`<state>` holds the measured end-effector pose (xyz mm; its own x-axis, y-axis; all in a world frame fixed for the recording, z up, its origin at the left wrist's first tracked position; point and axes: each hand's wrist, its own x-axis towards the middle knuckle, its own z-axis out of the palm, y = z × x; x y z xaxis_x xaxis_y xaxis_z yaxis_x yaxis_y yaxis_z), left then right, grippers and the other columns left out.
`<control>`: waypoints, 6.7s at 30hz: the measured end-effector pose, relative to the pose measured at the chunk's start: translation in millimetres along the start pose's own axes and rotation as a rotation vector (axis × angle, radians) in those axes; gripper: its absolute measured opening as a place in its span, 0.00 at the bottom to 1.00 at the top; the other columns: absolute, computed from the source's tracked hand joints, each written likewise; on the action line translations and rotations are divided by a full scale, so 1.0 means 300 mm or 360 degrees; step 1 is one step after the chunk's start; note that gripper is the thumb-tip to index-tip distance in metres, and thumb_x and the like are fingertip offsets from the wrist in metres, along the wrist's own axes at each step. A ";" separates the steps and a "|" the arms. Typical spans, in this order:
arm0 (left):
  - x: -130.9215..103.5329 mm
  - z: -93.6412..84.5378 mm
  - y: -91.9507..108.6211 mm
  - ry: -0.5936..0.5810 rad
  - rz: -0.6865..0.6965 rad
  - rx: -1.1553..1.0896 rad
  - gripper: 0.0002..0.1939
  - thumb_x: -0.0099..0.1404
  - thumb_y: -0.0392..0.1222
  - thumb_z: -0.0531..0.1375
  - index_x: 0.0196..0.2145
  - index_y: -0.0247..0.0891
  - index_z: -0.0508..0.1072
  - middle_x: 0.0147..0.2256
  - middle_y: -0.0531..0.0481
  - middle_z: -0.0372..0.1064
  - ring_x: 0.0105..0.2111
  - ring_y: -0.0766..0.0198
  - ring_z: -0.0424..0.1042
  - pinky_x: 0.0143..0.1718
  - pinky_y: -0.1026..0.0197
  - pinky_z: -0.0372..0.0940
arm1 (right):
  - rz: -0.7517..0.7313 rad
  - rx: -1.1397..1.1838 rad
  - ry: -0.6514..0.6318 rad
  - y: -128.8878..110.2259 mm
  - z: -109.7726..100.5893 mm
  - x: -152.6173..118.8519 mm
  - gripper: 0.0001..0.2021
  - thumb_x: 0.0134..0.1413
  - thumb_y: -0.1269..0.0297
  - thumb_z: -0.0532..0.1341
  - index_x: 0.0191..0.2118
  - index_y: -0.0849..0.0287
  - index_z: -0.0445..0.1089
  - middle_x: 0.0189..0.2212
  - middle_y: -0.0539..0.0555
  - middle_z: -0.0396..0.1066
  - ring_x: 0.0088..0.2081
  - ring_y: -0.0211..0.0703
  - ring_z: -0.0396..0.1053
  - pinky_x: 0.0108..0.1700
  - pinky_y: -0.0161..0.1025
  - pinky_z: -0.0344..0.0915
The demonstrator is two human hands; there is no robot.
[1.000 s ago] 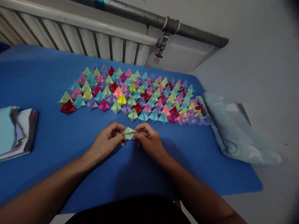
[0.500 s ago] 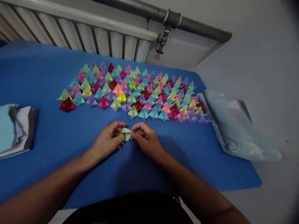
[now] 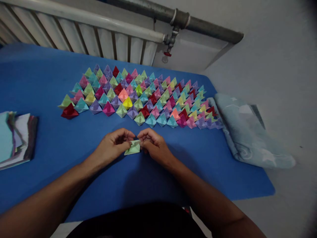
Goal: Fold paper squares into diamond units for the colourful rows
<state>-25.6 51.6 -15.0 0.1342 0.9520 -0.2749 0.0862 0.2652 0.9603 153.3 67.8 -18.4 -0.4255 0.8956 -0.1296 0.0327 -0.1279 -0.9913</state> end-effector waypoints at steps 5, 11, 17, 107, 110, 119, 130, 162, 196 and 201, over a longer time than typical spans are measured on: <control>-0.002 -0.004 -0.004 -0.0194 -0.0007 0.0119 0.15 0.49 0.45 0.65 0.35 0.37 0.75 0.27 0.52 0.71 0.26 0.66 0.68 0.29 0.63 0.63 | 0.0037 0.0037 0.0005 0.009 -0.001 0.008 0.07 0.46 0.67 0.56 0.35 0.56 0.65 0.23 0.43 0.60 0.23 0.32 0.59 0.25 0.32 0.56; -0.004 -0.008 -0.013 -0.0151 0.0135 0.0344 0.15 0.55 0.48 0.61 0.36 0.38 0.77 0.30 0.50 0.74 0.28 0.64 0.70 0.31 0.61 0.64 | 0.0035 0.0039 0.0050 0.008 -0.004 0.005 0.07 0.48 0.64 0.59 0.36 0.55 0.65 0.25 0.44 0.62 0.25 0.33 0.60 0.27 0.32 0.58; -0.001 0.003 -0.031 0.0065 0.0297 0.0470 0.14 0.58 0.50 0.58 0.35 0.38 0.77 0.31 0.50 0.75 0.30 0.63 0.72 0.33 0.61 0.65 | -0.0009 -0.0196 0.0154 0.015 0.005 -0.002 0.17 0.42 0.63 0.66 0.40 0.55 0.66 0.31 0.46 0.65 0.28 0.33 0.63 0.31 0.33 0.63; -0.028 -0.062 -0.025 -0.0471 0.0803 0.1572 0.15 0.67 0.36 0.51 0.44 0.42 0.76 0.37 0.50 0.71 0.34 0.65 0.72 0.33 0.65 0.63 | -0.0475 -0.1936 -0.0481 -0.012 -0.044 -0.047 0.12 0.64 0.72 0.53 0.45 0.57 0.73 0.34 0.53 0.67 0.31 0.39 0.61 0.31 0.34 0.55; -0.029 -0.061 -0.028 -0.0493 0.0803 0.1599 0.15 0.67 0.36 0.50 0.42 0.41 0.76 0.36 0.49 0.70 0.33 0.65 0.72 0.33 0.64 0.63 | -0.0473 -0.2011 -0.0484 -0.010 -0.037 -0.046 0.12 0.63 0.72 0.54 0.46 0.57 0.73 0.33 0.54 0.67 0.31 0.40 0.61 0.30 0.35 0.53; -0.020 -0.084 0.005 -0.0255 0.0757 0.1310 0.12 0.63 0.38 0.50 0.38 0.39 0.73 0.35 0.50 0.71 0.32 0.65 0.71 0.35 0.63 0.64 | -0.0699 -0.1225 -0.0044 0.029 -0.077 -0.029 0.12 0.55 0.78 0.52 0.34 0.58 0.71 0.30 0.50 0.68 0.35 0.37 0.68 0.40 0.34 0.64; -0.064 0.006 -0.026 -0.0116 0.0611 0.1610 0.21 0.55 0.54 0.64 0.40 0.39 0.66 0.39 0.46 0.67 0.36 0.54 0.71 0.35 0.54 0.66 | -0.0899 -0.1362 -0.0199 0.057 -0.071 0.015 0.26 0.48 0.80 0.50 0.54 0.59 0.67 0.48 0.56 0.73 0.47 0.45 0.68 0.53 0.46 0.63; -0.016 -0.057 -0.017 0.0126 0.0323 0.1615 0.15 0.61 0.50 0.58 0.41 0.39 0.69 0.38 0.45 0.71 0.35 0.55 0.71 0.35 0.56 0.65 | -0.0429 -0.1309 -0.0228 0.015 -0.050 -0.032 0.26 0.48 0.84 0.52 0.52 0.57 0.67 0.30 0.47 0.75 0.37 0.41 0.69 0.48 0.42 0.57; -0.033 -0.023 -0.025 -0.0092 0.0604 0.1844 0.10 0.65 0.43 0.55 0.28 0.38 0.69 0.28 0.50 0.65 0.29 0.62 0.65 0.32 0.59 0.59 | -0.0307 -0.1691 0.0030 0.016 0.043 -0.007 0.03 0.56 0.69 0.61 0.31 0.58 0.70 0.29 0.50 0.70 0.34 0.41 0.62 0.41 0.39 0.56; -0.035 -0.018 -0.012 -0.0119 0.0530 0.1814 0.08 0.63 0.40 0.54 0.27 0.38 0.68 0.28 0.49 0.64 0.30 0.60 0.65 0.31 0.59 0.57 | -0.0219 -0.1785 0.0016 -0.005 0.065 -0.006 0.03 0.56 0.68 0.60 0.31 0.57 0.70 0.30 0.52 0.70 0.34 0.42 0.62 0.38 0.39 0.55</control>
<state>-32.7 41.4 -15.3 0.3702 0.9271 -0.0578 0.8593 -0.3182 0.4005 136.4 57.9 -16.1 -0.4813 0.8765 -0.0128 0.7815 0.4224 -0.4592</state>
